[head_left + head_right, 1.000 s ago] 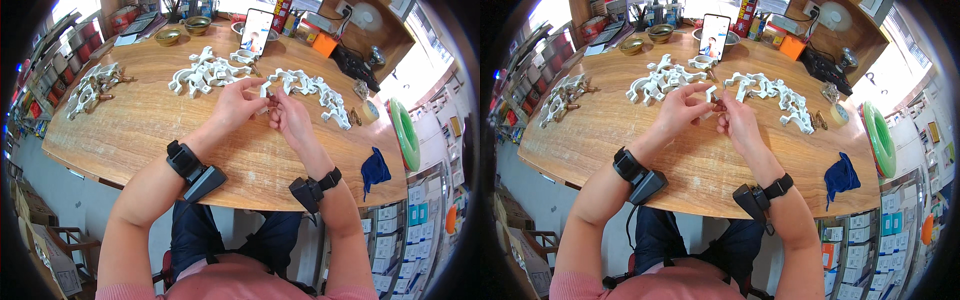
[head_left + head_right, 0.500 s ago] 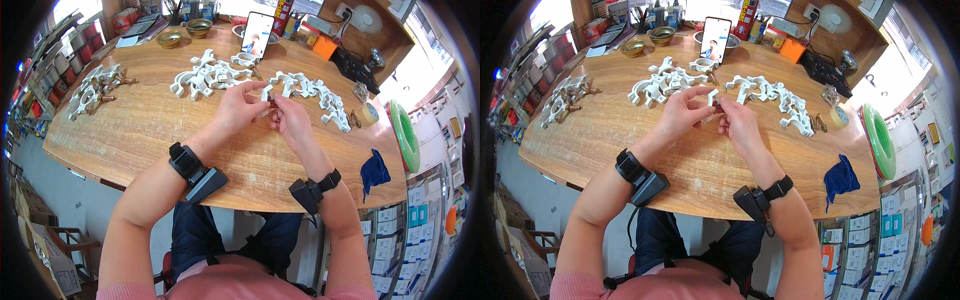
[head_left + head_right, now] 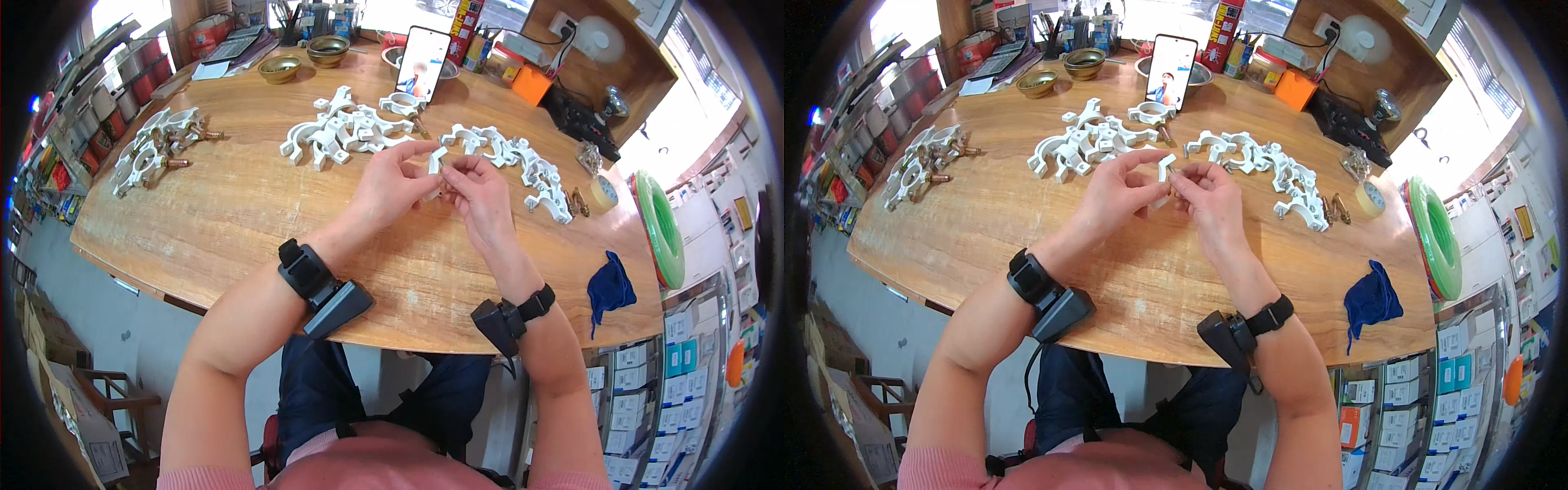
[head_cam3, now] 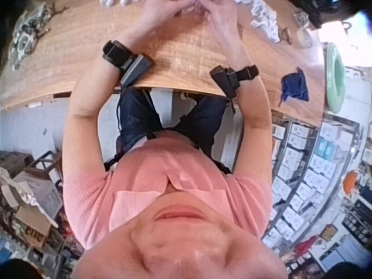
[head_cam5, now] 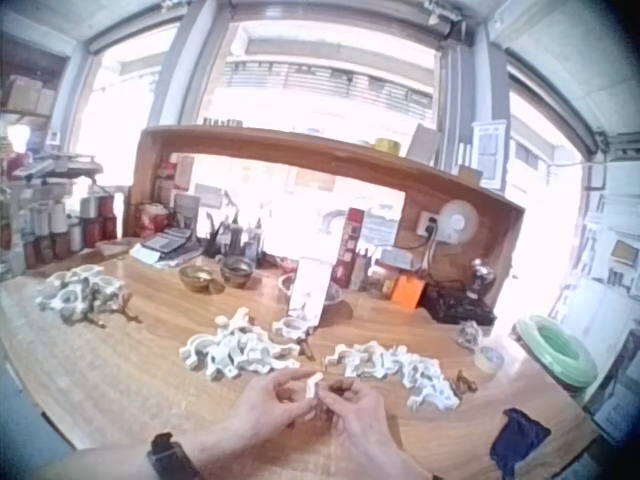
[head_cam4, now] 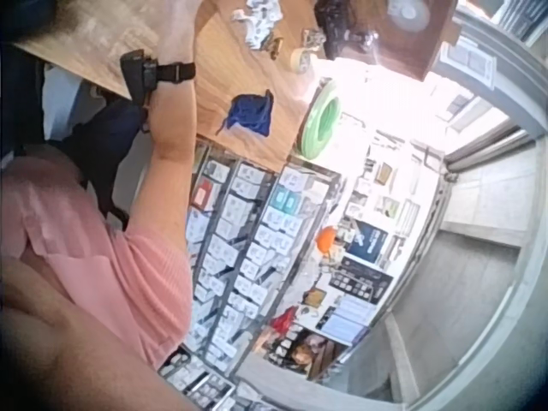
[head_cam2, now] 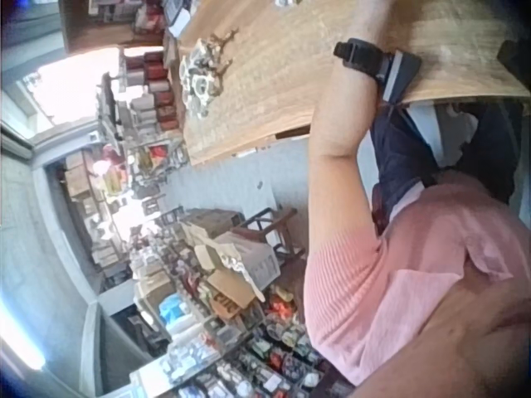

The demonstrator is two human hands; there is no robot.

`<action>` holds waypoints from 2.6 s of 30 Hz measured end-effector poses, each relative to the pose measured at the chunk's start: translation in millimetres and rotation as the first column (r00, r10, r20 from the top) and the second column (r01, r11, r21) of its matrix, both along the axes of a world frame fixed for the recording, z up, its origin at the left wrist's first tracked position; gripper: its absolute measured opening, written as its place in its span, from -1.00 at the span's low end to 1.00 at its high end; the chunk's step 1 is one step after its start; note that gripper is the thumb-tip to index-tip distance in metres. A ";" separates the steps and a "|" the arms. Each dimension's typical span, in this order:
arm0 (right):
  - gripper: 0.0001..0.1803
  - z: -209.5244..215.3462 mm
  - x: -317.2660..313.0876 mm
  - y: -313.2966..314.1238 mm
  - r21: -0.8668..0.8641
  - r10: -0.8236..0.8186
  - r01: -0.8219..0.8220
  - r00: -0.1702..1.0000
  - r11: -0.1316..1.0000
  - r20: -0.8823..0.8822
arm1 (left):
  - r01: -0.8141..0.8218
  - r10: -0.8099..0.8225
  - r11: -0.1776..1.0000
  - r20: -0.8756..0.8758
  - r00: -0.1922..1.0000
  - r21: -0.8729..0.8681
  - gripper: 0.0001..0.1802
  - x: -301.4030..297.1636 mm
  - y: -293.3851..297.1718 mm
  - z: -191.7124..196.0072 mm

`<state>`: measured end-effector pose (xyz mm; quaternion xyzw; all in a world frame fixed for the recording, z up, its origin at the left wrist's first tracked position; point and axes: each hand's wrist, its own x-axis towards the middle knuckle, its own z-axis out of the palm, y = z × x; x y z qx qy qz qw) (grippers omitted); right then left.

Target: The person assembles several white plastic hose clamps on a wooden workbench. They pick up a clamp half, insert a metal bolt and washer into a pre-drilled hole, and thread a second clamp half onto the bolt, tightening components together by hand.

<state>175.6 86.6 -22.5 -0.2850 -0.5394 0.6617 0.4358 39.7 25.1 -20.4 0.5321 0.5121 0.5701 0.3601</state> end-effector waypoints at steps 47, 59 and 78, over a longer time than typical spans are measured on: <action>-0.78 9.3 34.0 38.7 0.614 -0.327 -0.290 0.641 0.734 0.694 | 0.199 -0.149 0.980 0.621 0.770 -0.011 -0.62 -9.8 -1.2 19.0; -0.82 21.1 41.8 46.4 0.787 -0.660 0.154 0.651 0.598 0.375 | 0.136 -0.072 0.990 0.766 0.639 -0.021 -0.59 -20.2 -2.2 15.4; -0.77 53.9 -15.4 37.9 0.832 -0.472 -0.441 0.685 0.338 0.555 | 0.033 -0.518 0.853 0.838 0.171 0.520 -0.64 -91.7 6.6 20.7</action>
